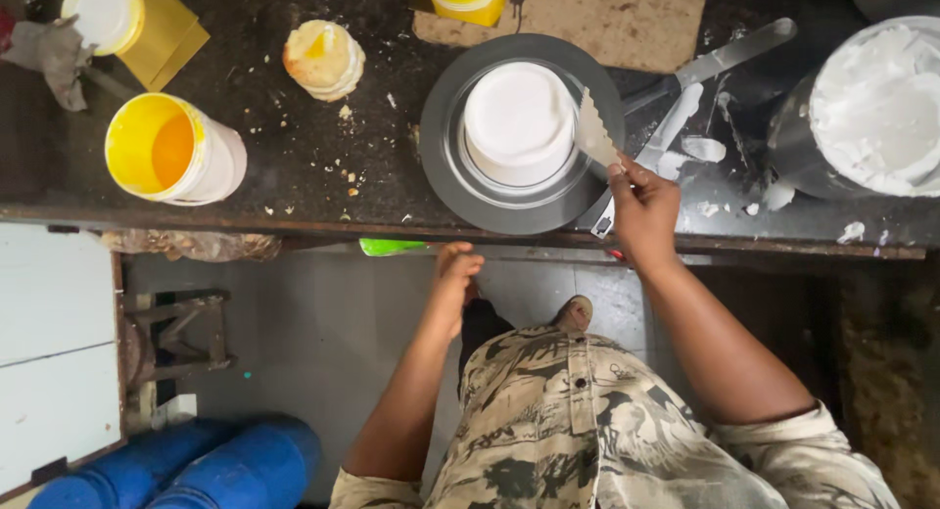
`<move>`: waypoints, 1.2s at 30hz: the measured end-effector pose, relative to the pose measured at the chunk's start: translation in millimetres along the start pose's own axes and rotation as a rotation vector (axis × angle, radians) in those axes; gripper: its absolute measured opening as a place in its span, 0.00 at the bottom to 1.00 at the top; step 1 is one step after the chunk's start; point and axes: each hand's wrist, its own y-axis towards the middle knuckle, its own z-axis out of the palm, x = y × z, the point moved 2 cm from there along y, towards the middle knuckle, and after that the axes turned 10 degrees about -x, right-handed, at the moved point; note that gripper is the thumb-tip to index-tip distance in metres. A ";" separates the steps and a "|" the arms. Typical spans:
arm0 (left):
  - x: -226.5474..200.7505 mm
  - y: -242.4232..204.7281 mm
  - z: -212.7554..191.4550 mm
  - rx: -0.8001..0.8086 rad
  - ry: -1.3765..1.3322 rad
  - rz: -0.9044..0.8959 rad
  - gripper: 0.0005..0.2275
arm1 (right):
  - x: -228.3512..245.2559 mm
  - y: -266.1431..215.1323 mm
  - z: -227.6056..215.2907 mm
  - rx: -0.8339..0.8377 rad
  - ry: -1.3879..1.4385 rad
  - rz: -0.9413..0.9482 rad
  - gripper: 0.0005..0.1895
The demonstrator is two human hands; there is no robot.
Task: The person uses a metal spatula to spread a white paste onto a rotating cylindrical object. They then pour a yellow liquid onto the white layer and spread it evenly with the spatula. Finally, they place a yellow lid on the container.
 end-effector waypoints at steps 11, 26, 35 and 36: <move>8.2 -9.2 -7.1 -0.045 -0.046 -0.190 0.23 | -3.7 -20.8 4.8 0.076 -0.127 0.077 0.15; -10.7 12.2 -5.1 -0.007 -0.065 -0.251 0.24 | -7.3 -48.5 15.1 0.099 -0.167 0.095 0.17; -0.1 27.8 -9.9 -0.006 -0.108 -0.271 0.22 | 2.8 -55.1 20.3 0.074 -0.216 0.070 0.18; 0.4 29.1 -10.4 -0.005 -0.113 -0.271 0.22 | 2.8 -55.7 21.2 0.077 -0.205 0.078 0.18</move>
